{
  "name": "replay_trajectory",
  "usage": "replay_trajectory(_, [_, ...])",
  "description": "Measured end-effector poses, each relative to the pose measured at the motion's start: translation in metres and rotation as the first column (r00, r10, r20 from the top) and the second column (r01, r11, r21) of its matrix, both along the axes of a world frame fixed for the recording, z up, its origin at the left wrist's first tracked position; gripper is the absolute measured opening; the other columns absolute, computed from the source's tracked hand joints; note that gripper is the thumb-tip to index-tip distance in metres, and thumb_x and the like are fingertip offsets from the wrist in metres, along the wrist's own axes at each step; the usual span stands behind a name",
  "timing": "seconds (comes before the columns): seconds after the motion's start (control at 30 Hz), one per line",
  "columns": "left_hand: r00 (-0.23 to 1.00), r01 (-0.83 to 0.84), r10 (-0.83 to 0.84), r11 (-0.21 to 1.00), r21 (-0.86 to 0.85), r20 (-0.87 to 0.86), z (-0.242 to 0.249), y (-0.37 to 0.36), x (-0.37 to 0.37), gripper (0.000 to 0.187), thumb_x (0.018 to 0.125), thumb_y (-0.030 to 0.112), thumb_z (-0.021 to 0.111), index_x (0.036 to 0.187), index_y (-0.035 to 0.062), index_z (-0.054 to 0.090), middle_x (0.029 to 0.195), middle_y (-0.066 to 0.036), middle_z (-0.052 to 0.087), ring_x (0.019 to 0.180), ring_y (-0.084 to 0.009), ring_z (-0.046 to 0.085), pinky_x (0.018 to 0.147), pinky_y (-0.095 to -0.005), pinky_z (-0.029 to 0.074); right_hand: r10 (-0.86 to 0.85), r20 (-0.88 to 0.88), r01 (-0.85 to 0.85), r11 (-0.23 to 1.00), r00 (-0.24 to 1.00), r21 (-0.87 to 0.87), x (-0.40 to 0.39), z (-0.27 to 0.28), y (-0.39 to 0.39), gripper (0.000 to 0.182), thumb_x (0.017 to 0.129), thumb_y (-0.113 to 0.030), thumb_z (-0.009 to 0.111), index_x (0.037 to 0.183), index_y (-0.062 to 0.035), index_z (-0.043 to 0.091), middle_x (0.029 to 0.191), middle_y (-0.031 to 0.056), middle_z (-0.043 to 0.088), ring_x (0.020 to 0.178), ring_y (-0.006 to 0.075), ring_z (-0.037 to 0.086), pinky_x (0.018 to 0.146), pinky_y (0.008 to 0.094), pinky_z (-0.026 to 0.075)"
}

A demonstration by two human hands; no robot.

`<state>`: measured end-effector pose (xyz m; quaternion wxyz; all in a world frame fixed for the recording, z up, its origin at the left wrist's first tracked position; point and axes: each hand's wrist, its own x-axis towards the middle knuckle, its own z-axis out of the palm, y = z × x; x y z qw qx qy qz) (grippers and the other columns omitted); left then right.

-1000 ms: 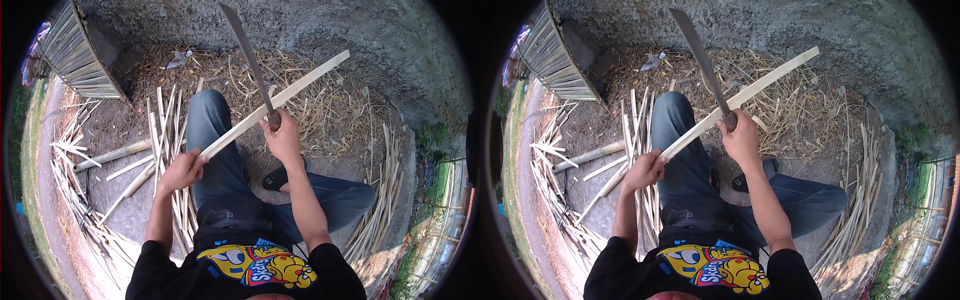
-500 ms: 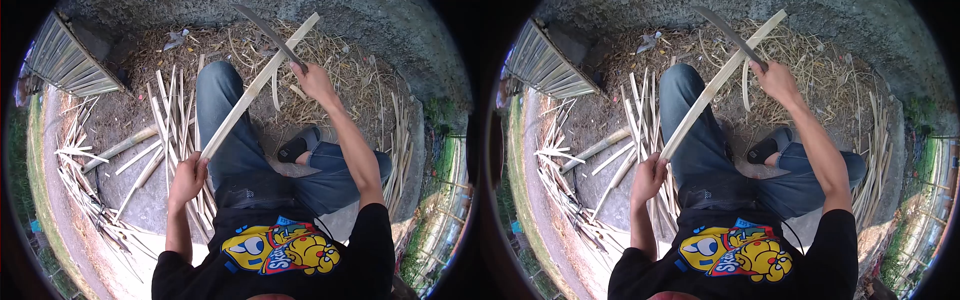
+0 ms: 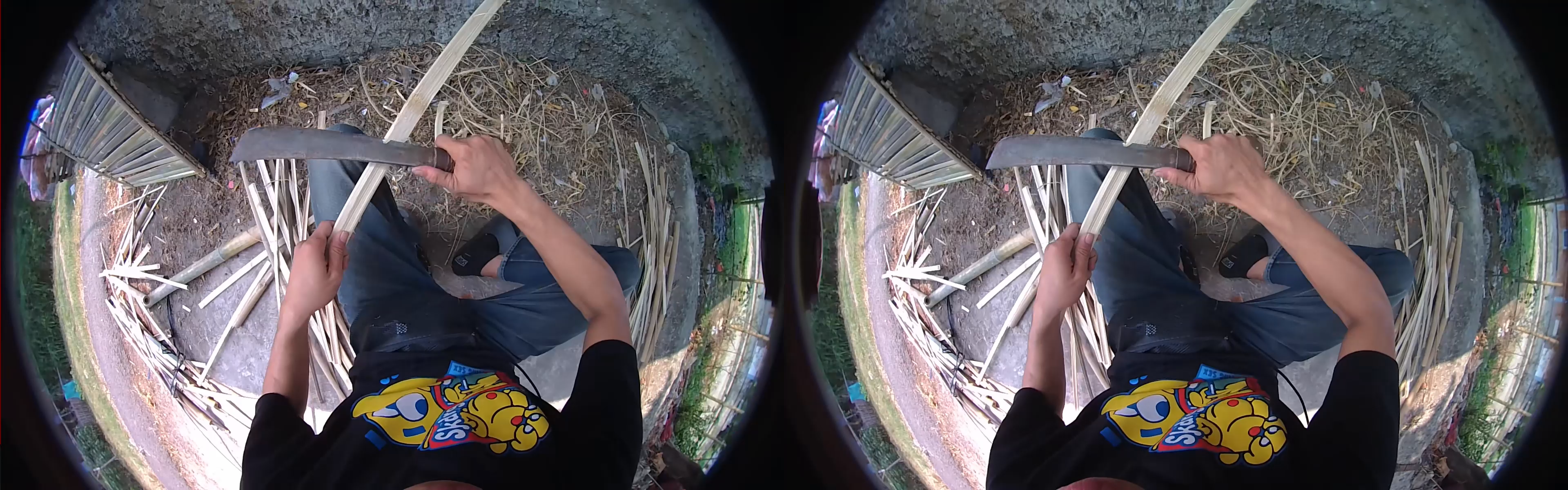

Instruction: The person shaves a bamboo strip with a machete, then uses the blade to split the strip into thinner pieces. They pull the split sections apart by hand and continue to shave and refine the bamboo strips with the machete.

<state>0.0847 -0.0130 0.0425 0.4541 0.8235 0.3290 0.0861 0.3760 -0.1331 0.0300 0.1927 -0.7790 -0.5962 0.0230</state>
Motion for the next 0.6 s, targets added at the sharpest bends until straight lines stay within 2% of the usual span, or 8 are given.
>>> replay_trajectory(0.1, [0.998, -0.043, 0.043, 0.999, -0.005, 0.044, 0.003, -0.012, 0.011, 0.025, 0.105, 0.019, 0.052, 0.090, -0.0004, 0.056, 0.059, -0.009, 0.058, 0.052, -0.0165, 0.059, 0.050, -0.0330, 0.044, -0.003, -0.197, -0.010, 0.998, 0.980, -0.063, -0.042, 0.011, -0.008, 0.066, 0.085, -0.074, 0.057, 0.083, -0.0075, 0.062, 0.056, 0.0123, 0.061, 0.058, 0.0385, 0.066, 0.054, 0.0490, 0.053])
replay_trajectory(0.13, [0.998, -0.032, 0.032, 0.999, 0.003, 0.046, 0.004, -0.014, 0.012, 0.025, 0.105, 0.019, 0.052, 0.092, -0.0010, 0.058, 0.059, -0.008, 0.058, 0.052, -0.0163, 0.059, 0.051, -0.0329, 0.044, 0.045, -0.050, -0.045, 0.999, 0.998, 0.002, -0.051, 0.011, -0.011, 0.067, 0.085, -0.075, 0.057, 0.082, -0.0078, 0.061, 0.056, 0.0127, 0.062, 0.058, 0.0385, 0.066, 0.052, 0.0490, 0.052])
replay_trajectory(0.23, [0.998, -0.044, 0.046, 0.999, -0.031, 0.048, 0.008, -0.013, 0.009, 0.025, 0.105, 0.019, 0.052, 0.092, -0.0015, 0.059, 0.059, -0.008, 0.058, 0.052, -0.0162, 0.058, 0.051, -0.0326, 0.044, 0.121, 0.024, -0.122, 0.993, 0.992, 0.010, -0.023, 0.011, -0.009, 0.069, 0.083, -0.077, 0.056, 0.081, -0.0085, 0.060, 0.058, 0.0123, 0.063, 0.057, 0.0376, 0.066, 0.050, 0.0482, 0.051])
replay_trajectory(0.27, [0.999, -0.028, 0.028, 0.999, -0.036, 0.018, 0.011, -0.009, 0.012, 0.026, 0.105, 0.019, 0.051, 0.093, -0.0020, 0.060, 0.059, -0.008, 0.058, 0.052, -0.0158, 0.058, 0.051, -0.0321, 0.044, 0.115, 0.072, -0.115, 0.993, 0.991, -0.003, -0.019, 0.014, -0.006, 0.073, 0.084, -0.081, 0.049, 0.083, -0.0098, 0.063, 0.058, 0.0132, 0.063, 0.055, 0.0329, 0.067, 0.048, 0.0449, 0.051])
replay_trajectory(0.37, [0.994, 0.015, -0.013, 1.000, -0.023, 0.105, 0.009, 0.002, 0.018, 0.028, 0.107, 0.021, 0.048, 0.097, -0.0024, 0.059, 0.060, 0.000, 0.051, 0.050, -0.0062, 0.044, 0.047, -0.0253, 0.035, 0.116, 0.132, -0.121, 0.992, 0.984, 0.026, -0.007, 0.024, 0.001, 0.073, 0.084, -0.082, 0.048, 0.083, -0.0108, 0.062, 0.056, 0.0109, 0.061, 0.052, 0.0303, 0.066, 0.047, 0.0426, 0.050])
replay_trajectory(0.47, [0.998, -0.009, 0.010, 1.000, -0.004, 0.067, 0.020, 0.003, -0.001, 0.030, 0.107, 0.021, 0.048, 0.093, -0.0027, 0.060, 0.057, 0.000, 0.049, 0.050, -0.0059, 0.043, 0.047, -0.0255, 0.034, 0.038, 0.253, -0.075, 0.987, 0.967, 0.139, 0.036, 0.016, -0.001, 0.073, 0.083, -0.083, 0.049, 0.076, -0.0116, 0.058, 0.056, 0.0055, 0.057, 0.048, 0.0271, 0.060, 0.043, 0.0407, 0.047])
replay_trajectory(0.53, [0.999, -0.044, 0.044, 0.999, 0.004, -0.004, 0.016, 0.010, -0.050, 0.031, 0.107, 0.022, 0.049, 0.090, -0.0024, 0.060, 0.054, 0.001, 0.047, 0.049, -0.0061, 0.042, 0.046, -0.0261, 0.034, -0.484, -0.051, 0.484, 0.875, 0.873, -0.026, 0.124, 0.044, -0.015, 0.073, 0.091, -0.079, 0.039, 0.072, -0.0110, 0.056, 0.049, 0.0002, 0.048, 0.045, 0.0198, 0.056, 0.044, 0.0380, 0.045])
replay_trajectory(0.6, [0.990, -0.081, 0.084, 0.996, 0.033, -0.109, 0.014, 0.006, -0.115, 0.030, 0.105, 0.021, 0.050, 0.087, -0.0017, 0.058, 0.053, -0.004, 0.050, 0.048, -0.0111, 0.047, 0.047, -0.0304, 0.037, -0.810, -0.293, 0.843, 0.538, 0.508, -0.023, 0.242, 0.045, -0.064, 0.074, 0.099, -0.065, 0.043, 0.065, -0.0009, 0.059, 0.052, 0.0042, 0.053, 0.048, 0.0207, 0.056, 0.050, 0.0392, 0.041])
